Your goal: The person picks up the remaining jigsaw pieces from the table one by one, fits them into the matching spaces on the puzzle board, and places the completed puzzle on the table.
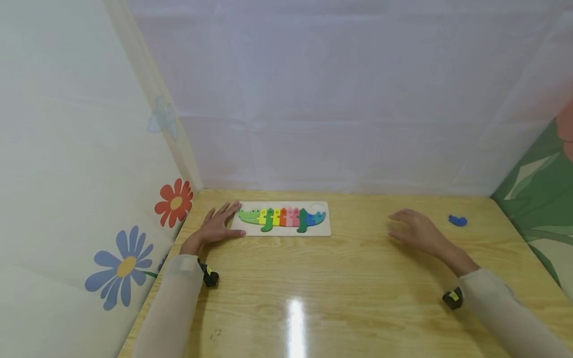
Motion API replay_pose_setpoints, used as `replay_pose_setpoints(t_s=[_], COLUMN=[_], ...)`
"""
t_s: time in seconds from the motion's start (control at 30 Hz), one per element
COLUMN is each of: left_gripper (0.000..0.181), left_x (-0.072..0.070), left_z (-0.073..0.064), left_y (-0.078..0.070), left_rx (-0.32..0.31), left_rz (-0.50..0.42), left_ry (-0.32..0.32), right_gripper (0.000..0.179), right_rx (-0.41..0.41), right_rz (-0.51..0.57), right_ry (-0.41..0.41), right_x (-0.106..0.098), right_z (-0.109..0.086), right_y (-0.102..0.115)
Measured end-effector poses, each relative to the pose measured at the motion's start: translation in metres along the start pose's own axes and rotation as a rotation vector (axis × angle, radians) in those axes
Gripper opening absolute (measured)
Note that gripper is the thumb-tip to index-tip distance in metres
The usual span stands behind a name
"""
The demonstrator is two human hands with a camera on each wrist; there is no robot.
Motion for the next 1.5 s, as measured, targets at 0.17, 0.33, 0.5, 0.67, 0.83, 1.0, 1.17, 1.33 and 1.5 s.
replay_pose_setpoints(t_s=[0.17, 0.33, 0.5, 0.67, 0.83, 1.0, 1.17, 1.33, 1.5], left_gripper=[0.107, 0.107, 0.107, 0.107, 0.107, 0.107, 0.107, 0.106, 0.106], left_x=[0.000, -0.001, 0.000, -0.001, -0.001, 0.000, -0.001, -0.001, -0.001], left_z=[0.001, 0.000, 0.001, 0.001, 0.000, 0.000, -0.002, -0.002, -0.001], left_y=[-0.001, -0.003, -0.002, -0.002, -0.003, -0.002, -0.002, -0.003, -0.004], left_rx=[0.005, 0.015, 0.007, 0.015, 0.019, 0.012, 0.011, 0.012, 0.015], left_rz=[0.004, 0.010, 0.004, -0.001, -0.001, -0.001, -0.002, -0.004, -0.011], left_ry=[-0.003, -0.010, -0.002, -0.002, -0.004, -0.002, -0.005, -0.004, -0.006], right_gripper=[0.043, 0.042, 0.042, 0.043, 0.044, 0.045, 0.045, 0.044, 0.045], right_rx=[0.017, 0.020, 0.074, 0.087, 0.075, 0.082, 0.065, 0.051, 0.074], right_rz=[-0.025, -0.015, -0.025, -0.035, -0.039, -0.050, -0.075, -0.110, -0.125], right_ry=[-0.009, -0.039, -0.013, -0.030, -0.049, -0.045, -0.067, -0.075, -0.049], right_x=[-0.004, -0.012, -0.016, -0.022, -0.027, -0.033, -0.037, -0.040, -0.043], right_z=[-0.005, -0.009, -0.014, -0.020, -0.025, -0.030, -0.034, -0.038, -0.042], right_y=[-0.008, -0.011, -0.023, -0.032, -0.039, -0.046, -0.053, -0.060, -0.069])
Point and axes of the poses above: each hand's wrist, its own z-axis towards the middle knuckle, its own x-axis out of the palm, y = z × x, the point moved 10 cm from there along z, towards the middle knuckle, and after that the axes turned 15 degrees about -z, right-handed, at the moved point
